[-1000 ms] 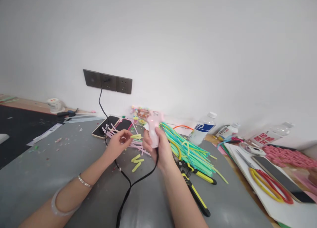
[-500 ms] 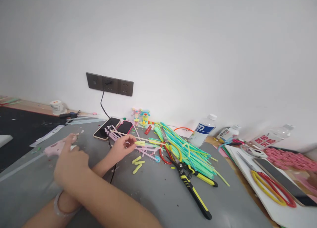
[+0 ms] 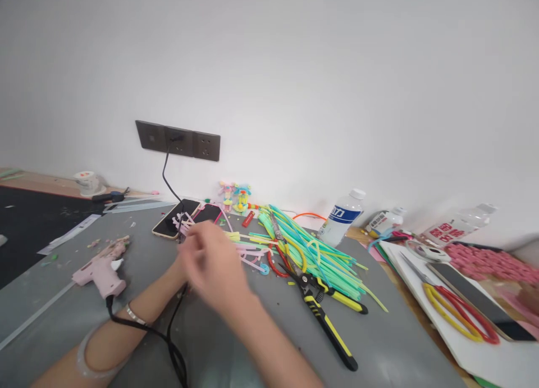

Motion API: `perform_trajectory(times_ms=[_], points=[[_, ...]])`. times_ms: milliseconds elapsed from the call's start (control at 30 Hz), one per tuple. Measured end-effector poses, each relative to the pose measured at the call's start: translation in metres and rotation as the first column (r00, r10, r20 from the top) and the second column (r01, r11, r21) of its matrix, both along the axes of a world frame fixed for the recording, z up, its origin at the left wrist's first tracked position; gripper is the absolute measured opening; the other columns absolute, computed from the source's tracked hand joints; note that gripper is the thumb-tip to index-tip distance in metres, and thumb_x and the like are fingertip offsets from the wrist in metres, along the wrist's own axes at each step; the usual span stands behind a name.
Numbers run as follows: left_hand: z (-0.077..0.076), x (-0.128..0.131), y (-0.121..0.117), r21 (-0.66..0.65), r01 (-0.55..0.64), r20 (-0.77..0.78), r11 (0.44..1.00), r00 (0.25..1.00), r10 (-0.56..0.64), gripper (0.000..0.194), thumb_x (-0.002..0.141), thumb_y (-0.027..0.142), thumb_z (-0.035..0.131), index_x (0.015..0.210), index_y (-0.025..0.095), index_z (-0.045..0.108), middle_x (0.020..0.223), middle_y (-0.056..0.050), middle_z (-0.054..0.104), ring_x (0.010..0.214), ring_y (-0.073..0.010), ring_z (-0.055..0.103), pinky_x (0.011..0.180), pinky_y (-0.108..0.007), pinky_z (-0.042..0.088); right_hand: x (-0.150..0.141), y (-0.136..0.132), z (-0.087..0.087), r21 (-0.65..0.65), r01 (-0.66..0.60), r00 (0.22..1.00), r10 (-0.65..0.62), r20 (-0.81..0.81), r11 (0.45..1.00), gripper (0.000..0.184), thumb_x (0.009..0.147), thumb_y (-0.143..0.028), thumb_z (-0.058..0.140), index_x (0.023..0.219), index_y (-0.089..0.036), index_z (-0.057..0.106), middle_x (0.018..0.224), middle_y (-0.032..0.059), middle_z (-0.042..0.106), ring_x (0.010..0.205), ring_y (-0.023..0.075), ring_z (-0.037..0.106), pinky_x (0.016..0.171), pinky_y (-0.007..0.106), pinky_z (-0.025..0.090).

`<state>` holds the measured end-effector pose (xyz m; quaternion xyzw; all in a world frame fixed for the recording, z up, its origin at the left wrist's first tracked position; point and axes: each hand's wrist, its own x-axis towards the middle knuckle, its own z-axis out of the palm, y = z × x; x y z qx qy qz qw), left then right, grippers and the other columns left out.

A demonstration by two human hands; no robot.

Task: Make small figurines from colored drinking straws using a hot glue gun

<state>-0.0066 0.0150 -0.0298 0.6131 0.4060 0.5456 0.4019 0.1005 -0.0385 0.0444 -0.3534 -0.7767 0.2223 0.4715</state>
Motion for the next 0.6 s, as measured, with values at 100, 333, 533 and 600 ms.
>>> perform_trajectory(times_ms=[100, 333, 533, 600], points=[[0.003, 0.0, 0.001, -0.03, 0.044, 0.055, 0.999, 0.998, -0.043, 0.023, 0.076, 0.04, 0.069, 0.079, 0.019, 0.061, 0.075, -0.002, 0.061, 0.07, -0.0158, 0.058, 0.06, -0.026, 0.05, 0.061, 0.026, -0.016, -0.022, 0.211, 0.949, -0.21, -0.235, 0.977, 0.006, 0.095, -0.028, 0.053, 0.093, -0.023, 0.055, 0.079, 0.0015, 0.055, 0.07, 0.0181, 0.051, 0.065, 0.03, 0.042], [0.009, 0.0, -0.001, -0.085, 0.088, 0.123, 0.993, 0.989, -0.077, 0.021, 0.073, 0.035, 0.07, 0.08, 0.019, 0.06, 0.078, -0.001, 0.058, 0.073, -0.0143, 0.056, 0.063, -0.024, 0.049, 0.094, 0.043, -0.06, -0.275, -0.114, 0.952, 0.025, -0.306, 0.955, 0.031, 0.091, -0.038, 0.063, 0.117, -0.023, 0.058, 0.094, 0.0043, 0.057, 0.083, 0.0195, 0.055, 0.072, 0.032, 0.047], [0.008, 0.002, -0.003, -0.117, 0.158, 0.18, 0.98, 0.974, -0.136, 0.016, 0.073, 0.029, 0.071, 0.08, 0.019, 0.061, 0.079, 0.0, 0.057, 0.075, -0.0143, 0.055, 0.066, -0.024, 0.048, 0.084, 0.035, -0.06, -0.266, -0.19, 0.93, 0.086, -0.357, 0.945, 0.026, 0.091, -0.03, 0.065, 0.116, -0.024, 0.059, 0.09, 0.0026, 0.056, 0.082, 0.0187, 0.055, 0.076, 0.033, 0.047], [0.007, 0.002, -0.004, -0.115, 0.173, 0.179, 0.978, 0.972, -0.151, 0.014, 0.074, 0.028, 0.07, 0.081, 0.019, 0.062, 0.079, 0.0, 0.057, 0.076, -0.0145, 0.054, 0.066, -0.024, 0.048, 0.083, 0.032, -0.057, -0.265, -0.169, 0.926, 0.061, -0.373, 0.949, 0.022, 0.092, -0.028, 0.064, 0.113, -0.025, 0.059, 0.089, 0.0019, 0.056, 0.082, 0.0187, 0.055, 0.077, 0.033, 0.046]])
